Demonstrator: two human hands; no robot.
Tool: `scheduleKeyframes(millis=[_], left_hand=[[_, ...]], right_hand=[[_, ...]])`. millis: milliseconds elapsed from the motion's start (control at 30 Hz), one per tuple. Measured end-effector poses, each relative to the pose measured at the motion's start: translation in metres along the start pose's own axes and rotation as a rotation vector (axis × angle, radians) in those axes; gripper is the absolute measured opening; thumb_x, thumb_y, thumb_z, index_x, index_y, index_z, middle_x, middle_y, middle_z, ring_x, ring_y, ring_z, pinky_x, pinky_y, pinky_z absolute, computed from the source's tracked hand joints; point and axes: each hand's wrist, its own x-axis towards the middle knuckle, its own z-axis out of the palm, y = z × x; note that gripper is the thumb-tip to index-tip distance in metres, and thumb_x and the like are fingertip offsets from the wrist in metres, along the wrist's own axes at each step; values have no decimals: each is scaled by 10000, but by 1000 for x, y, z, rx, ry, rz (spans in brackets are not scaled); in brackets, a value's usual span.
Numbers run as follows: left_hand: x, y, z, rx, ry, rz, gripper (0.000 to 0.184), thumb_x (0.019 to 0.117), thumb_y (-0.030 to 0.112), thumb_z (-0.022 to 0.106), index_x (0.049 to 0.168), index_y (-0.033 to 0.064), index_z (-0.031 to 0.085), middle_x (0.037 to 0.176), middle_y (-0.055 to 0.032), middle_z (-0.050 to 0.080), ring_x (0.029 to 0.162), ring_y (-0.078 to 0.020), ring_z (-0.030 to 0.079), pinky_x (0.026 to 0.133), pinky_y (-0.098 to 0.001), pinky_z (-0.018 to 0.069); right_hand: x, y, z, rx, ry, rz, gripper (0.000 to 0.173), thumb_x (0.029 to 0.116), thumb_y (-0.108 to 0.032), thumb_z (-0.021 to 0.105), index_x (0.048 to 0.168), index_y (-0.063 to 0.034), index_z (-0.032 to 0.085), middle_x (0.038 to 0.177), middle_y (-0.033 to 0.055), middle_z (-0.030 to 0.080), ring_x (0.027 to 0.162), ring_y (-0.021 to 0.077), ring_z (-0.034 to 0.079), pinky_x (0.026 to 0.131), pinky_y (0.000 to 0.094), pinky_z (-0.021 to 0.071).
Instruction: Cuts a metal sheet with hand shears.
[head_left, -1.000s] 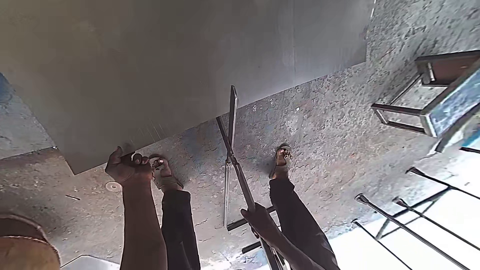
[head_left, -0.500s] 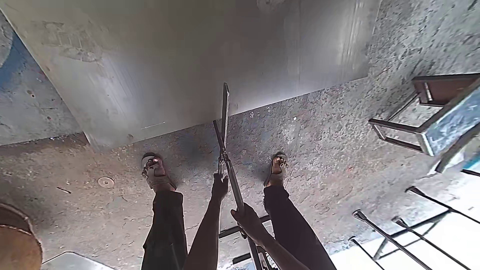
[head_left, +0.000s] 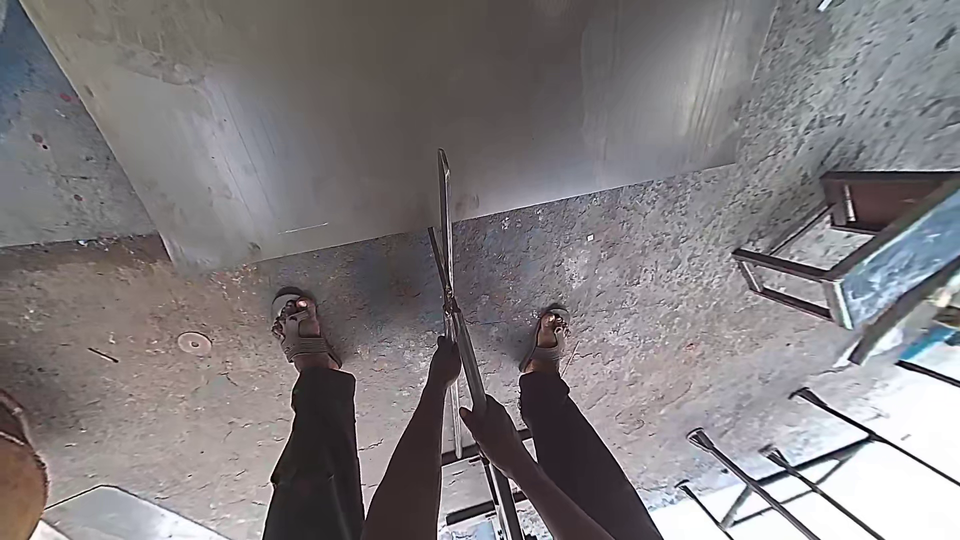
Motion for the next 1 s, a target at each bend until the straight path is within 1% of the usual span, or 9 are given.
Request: scheduleKeyframes(millis=[100,233,433,633,767,833,900,933,1000], left_hand=[[-1,2,-3,23,3,3,487,1113,307,367,1479,-14,379,1286,-224,639,1192,-307,650,1038,-491,518],[-1,2,-2,36,-19,-13,475,1109,319,398,1462,1,397,1244,-210,658,1160,-296,665,1019,-488,527],[3,0,0,-8,-23,20,450,1107,310,401,1438,7,428,1188,-185,685,1104,-271,687,990,-467,544],[-7,10,-7,-25,47,29,410,1096,301,438,1389,20,498,1093,-135,708,1016,-238,701,937,-445,561],[7,20,-30,-45,-25,80,422,1071,294,520,1377,3,518,1158,-157,689,1067,-228,679,977,-425,542],[17,41,-67,-223,-57,90,427,996,177,631,1367,-2,518,1219,-167,661,1084,-222,664,961,-408,553],[23,75,-117,-641,98,100,429,955,-15,619,1365,-13,490,1255,-171,664,1063,-224,674,896,-395,566],[27,95,-142,-886,201,115,410,966,-21,575,1366,13,490,1274,-164,667,1093,-237,679,898,-409,566],[40,134,-184,-1263,316,167,381,1013,140,594,1379,65,523,1308,-155,659,1181,-284,659,959,-478,558]], right_hand=[[1,-2,0,-8,5,4,340,979,-410,658,1027,-88,558,657,42,526,468,169,516,465,350,488],[-3,-5,-3,-67,29,9,331,975,-404,656,1038,-88,579,690,46,538,516,177,531,515,374,494],[-12,-11,-4,-89,36,3,324,977,-409,646,1050,-100,581,685,46,547,510,177,541,500,373,498],[-18,-35,-5,-116,25,-8,281,982,-357,651,1074,-102,579,686,36,551,516,162,552,507,355,506],[-15,-48,-9,-164,16,-40,302,985,-359,638,1129,-101,579,743,48,575,561,174,581,546,378,532],[-11,-48,-8,-181,29,-47,315,980,-361,639,1145,-98,590,769,59,594,607,190,600,583,402,536],[-8,-46,-7,-179,37,-51,314,976,-349,642,1154,-94,596,774,62,597,619,195,601,594,407,533],[-7,-44,-6,-172,37,-53,311,973,-342,644,1157,-97,598,774,60,596,617,191,597,592,400,529],[-5,-42,-4,-145,32,-45,302,962,-331,654,1146,-99,597,756,54,588,579,179,584,557,383,528]])
